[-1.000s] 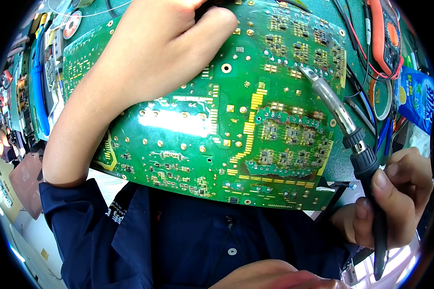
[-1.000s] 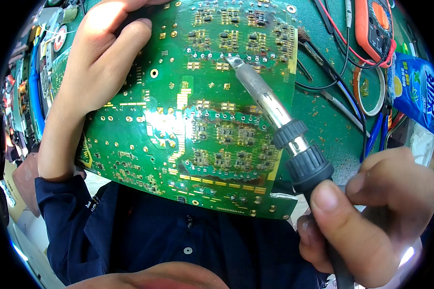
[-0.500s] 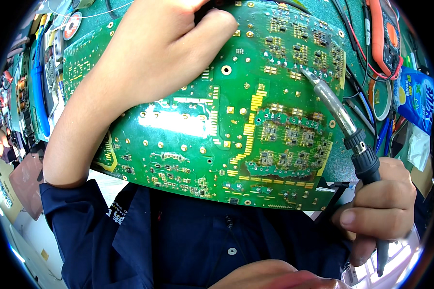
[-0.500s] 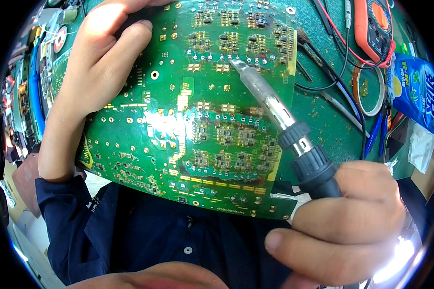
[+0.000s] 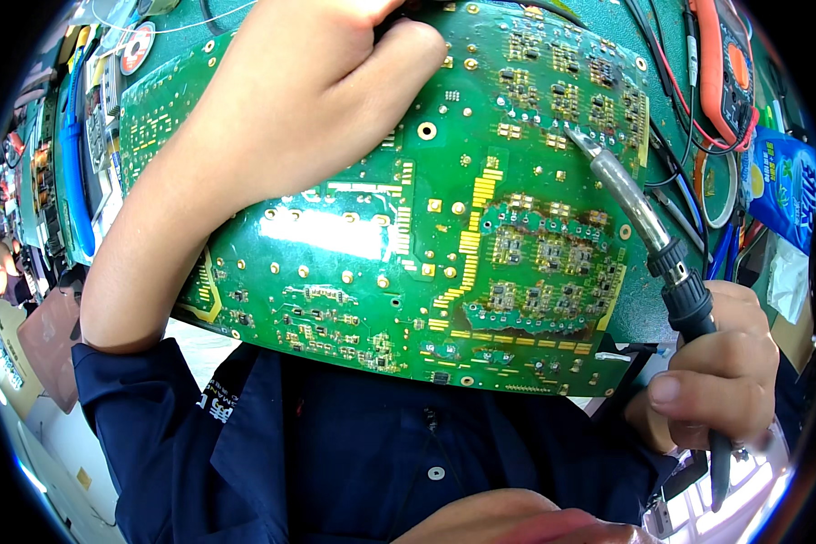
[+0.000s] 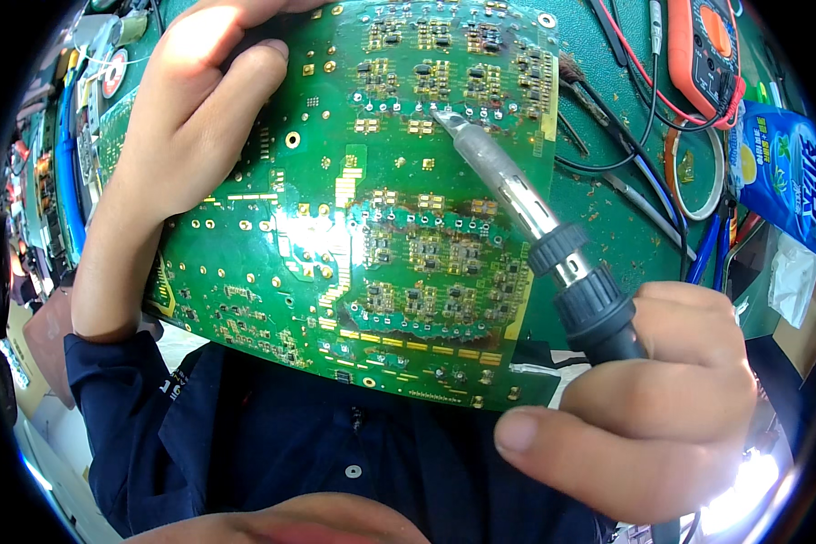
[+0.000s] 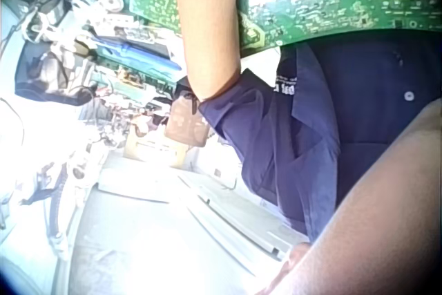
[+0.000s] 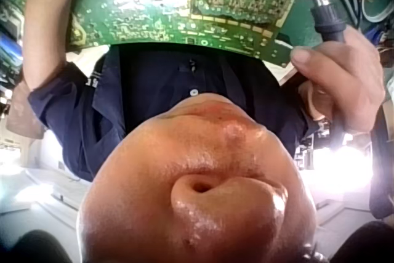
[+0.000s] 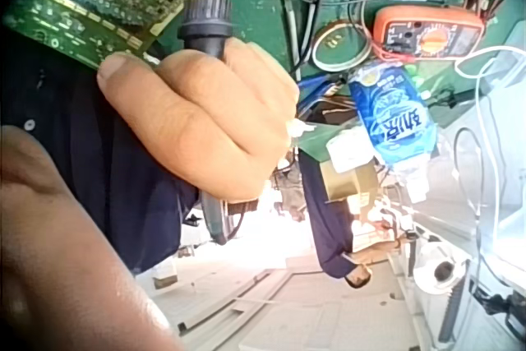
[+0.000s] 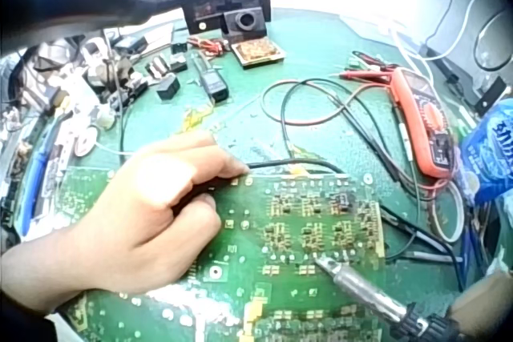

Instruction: The person uses a soldering iron and a desoldering pump on a green printed circuit board.

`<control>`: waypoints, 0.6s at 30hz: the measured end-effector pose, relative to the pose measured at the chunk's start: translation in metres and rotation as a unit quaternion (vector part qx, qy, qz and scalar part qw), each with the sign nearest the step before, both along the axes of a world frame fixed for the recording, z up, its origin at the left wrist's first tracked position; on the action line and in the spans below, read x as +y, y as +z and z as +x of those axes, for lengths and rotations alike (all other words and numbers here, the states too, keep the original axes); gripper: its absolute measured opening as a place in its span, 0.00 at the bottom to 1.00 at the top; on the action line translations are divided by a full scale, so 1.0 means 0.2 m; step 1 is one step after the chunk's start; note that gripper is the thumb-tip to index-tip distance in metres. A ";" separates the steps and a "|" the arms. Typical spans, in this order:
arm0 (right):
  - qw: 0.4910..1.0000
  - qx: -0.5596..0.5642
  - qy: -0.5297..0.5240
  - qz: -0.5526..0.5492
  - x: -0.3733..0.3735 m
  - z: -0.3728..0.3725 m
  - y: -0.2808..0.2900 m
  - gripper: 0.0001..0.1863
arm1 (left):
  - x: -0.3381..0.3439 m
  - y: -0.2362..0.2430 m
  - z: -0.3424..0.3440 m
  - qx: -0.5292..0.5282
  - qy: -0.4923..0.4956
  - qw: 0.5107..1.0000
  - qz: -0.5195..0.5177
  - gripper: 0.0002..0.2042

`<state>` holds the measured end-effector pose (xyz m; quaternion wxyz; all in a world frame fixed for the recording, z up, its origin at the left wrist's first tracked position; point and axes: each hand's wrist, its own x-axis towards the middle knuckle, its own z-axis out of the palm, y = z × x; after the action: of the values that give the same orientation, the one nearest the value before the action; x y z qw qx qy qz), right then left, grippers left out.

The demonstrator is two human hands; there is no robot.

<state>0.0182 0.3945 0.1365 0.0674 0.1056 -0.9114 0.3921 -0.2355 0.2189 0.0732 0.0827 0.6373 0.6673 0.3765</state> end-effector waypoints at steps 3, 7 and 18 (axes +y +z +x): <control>1.000 -0.005 -0.018 0.006 -0.03 0.00 0.02 0.07 | 0.01 0.01 0.00 0.003 -0.004 1.000 0.002 0.11; 1.000 -0.008 -0.023 -0.009 -0.02 0.01 -0.01 0.07 | 0.00 0.01 0.01 0.004 0.001 1.000 -0.011 0.12; 0.999 -0.007 -0.035 0.012 -0.02 0.02 0.01 0.08 | 0.00 0.01 0.00 0.014 0.006 1.000 -0.027 0.12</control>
<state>0.0212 0.3909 0.1384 0.0740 0.0718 -0.9195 0.3794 -0.2347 0.2190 0.0749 0.0885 0.6362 0.6818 0.3500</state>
